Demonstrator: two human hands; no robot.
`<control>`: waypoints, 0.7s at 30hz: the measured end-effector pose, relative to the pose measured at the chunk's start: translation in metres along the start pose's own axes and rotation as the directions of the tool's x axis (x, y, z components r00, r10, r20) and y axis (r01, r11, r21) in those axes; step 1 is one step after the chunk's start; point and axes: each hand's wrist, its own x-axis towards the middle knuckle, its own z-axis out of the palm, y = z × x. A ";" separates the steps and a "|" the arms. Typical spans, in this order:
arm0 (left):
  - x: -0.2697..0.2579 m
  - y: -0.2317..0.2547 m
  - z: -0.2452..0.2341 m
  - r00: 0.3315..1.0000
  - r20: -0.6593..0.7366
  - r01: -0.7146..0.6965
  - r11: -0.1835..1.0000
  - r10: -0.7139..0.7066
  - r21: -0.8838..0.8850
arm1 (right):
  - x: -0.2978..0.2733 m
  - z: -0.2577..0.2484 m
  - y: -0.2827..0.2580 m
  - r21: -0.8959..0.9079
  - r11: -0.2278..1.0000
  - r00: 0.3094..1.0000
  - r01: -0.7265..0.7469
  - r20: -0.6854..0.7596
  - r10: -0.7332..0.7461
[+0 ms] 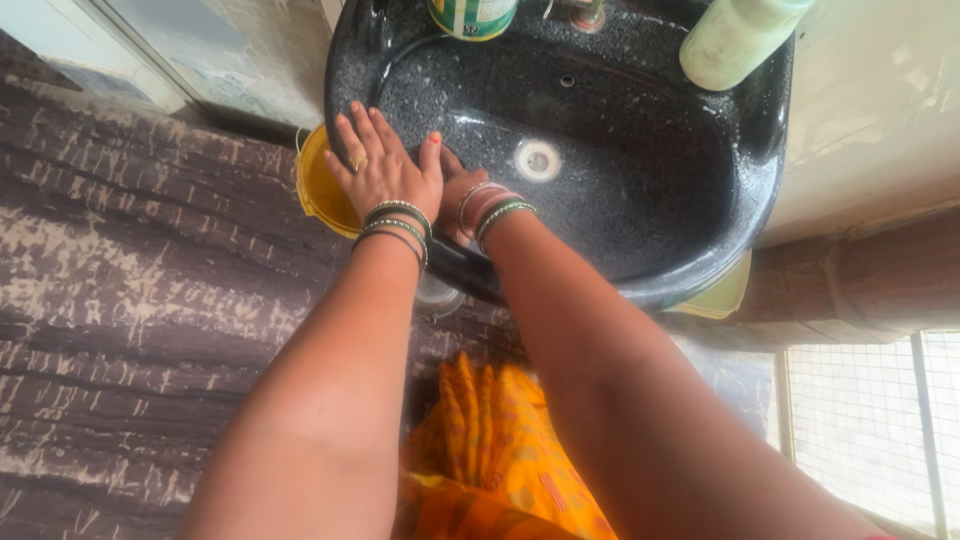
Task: The person scrubs a black bathroom sink with a small dark scrubber, repeatedly rinsing it under the tap and wiping the basin and drain area. A yellow bucket and a white bottle are present on the sink edge.
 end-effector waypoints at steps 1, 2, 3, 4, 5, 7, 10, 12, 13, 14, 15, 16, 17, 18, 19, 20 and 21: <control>0.002 0.001 0.000 1.000 0.000 0.002 1.000 -0.002 0.000 | 0.001 -0.001 0.002 0.201 0.976 0.996 -0.088 0.042 0.081; 0.002 0.001 0.001 1.000 0.006 0.005 1.000 -0.005 0.001 | -0.003 -0.003 0.009 0.092 0.993 0.997 -0.074 0.039 0.070; 0.001 0.000 0.002 1.000 0.007 0.002 1.000 -0.002 0.000 | -0.014 -0.002 0.021 -0.018 0.998 0.998 -0.058 0.038 0.059; 0.001 0.000 0.002 1.000 0.005 -0.001 1.000 0.001 -0.001 | -0.029 0.002 0.036 -0.127 0.991 0.998 -0.041 0.036 0.046; 0.000 -0.001 0.002 1.000 0.003 -0.004 1.000 0.004 -0.002 | -0.046 0.002 0.051 0.087 0.972 0.976 -0.216 0.042 0.213; 0.000 -0.001 0.001 1.000 -0.015 -0.013 1.000 0.012 -0.006 | -0.079 -0.007 0.085 -0.143 0.954 0.955 -0.263 0.102 0.278; -0.002 0.000 0.003 0.998 -0.061 -0.002 0.999 0.000 -0.033 | -0.108 -0.022 0.108 -0.543 0.826 0.962 -0.148 0.115 0.248; 0.001 -0.001 0.004 0.996 -0.091 0.013 0.998 -0.018 -0.062 | -0.103 -0.024 0.100 -0.526 0.833 0.956 -0.170 0.116 0.268; -0.001 -0.002 0.006 0.995 -0.100 0.019 0.997 -0.027 -0.080 | -0.095 -0.020 0.091 -0.512 0.844 0.953 -0.161 0.143 0.268; 0.000 -0.002 0.007 0.993 -0.112 0.023 0.995 -0.034 -0.100 | -0.083 -0.014 0.078 -0.498 0.853 0.949 -0.154 0.166 0.269; 0.000 -0.003 0.008 0.993 -0.111 0.027 0.992 -0.041 -0.126 | -0.068 -0.008 0.063 -0.188 0.951 0.964 -0.245 0.062 0.260; 0.001 -0.005 0.008 0.992 -0.113 0.030 0.988 -0.047 -0.155 | -0.052 -0.003 0.049 0.148 0.950 0.958 -0.274 -0.044 0.283; 0.004 -0.006 0.008 0.992 -0.115 0.032 0.983 -0.054 -0.183 | -0.032 -0.003 0.033 -0.120 0.993 0.998 -0.020 -0.067 0.012; 0.006 -0.009 0.007 0.993 -0.108 0.018 0.982 -0.039 -0.187 | -0.016 -0.002 0.019 -0.374 0.898 0.967 0.231 -0.012 -0.253; 0.009 -0.014 0.006 0.995 -0.101 0.005 0.981 -0.025 -0.192 | -0.007 0.001 0.011 -0.236 0.952 0.977 0.195 -0.044 -0.211; 0.015 -0.015 0.004 0.995 -0.099 -0.014 0.979 -0.007 -0.202 | 0.000 -0.003 0.005 -0.097 0.983 0.984 0.153 -0.077 -0.161; 0.021 -0.019 0.003 0.993 -0.109 -0.056 0.979 0.035 -0.197 | 0.005 -0.006 0.000 0.046 0.993 0.989 0.112 -0.102 -0.107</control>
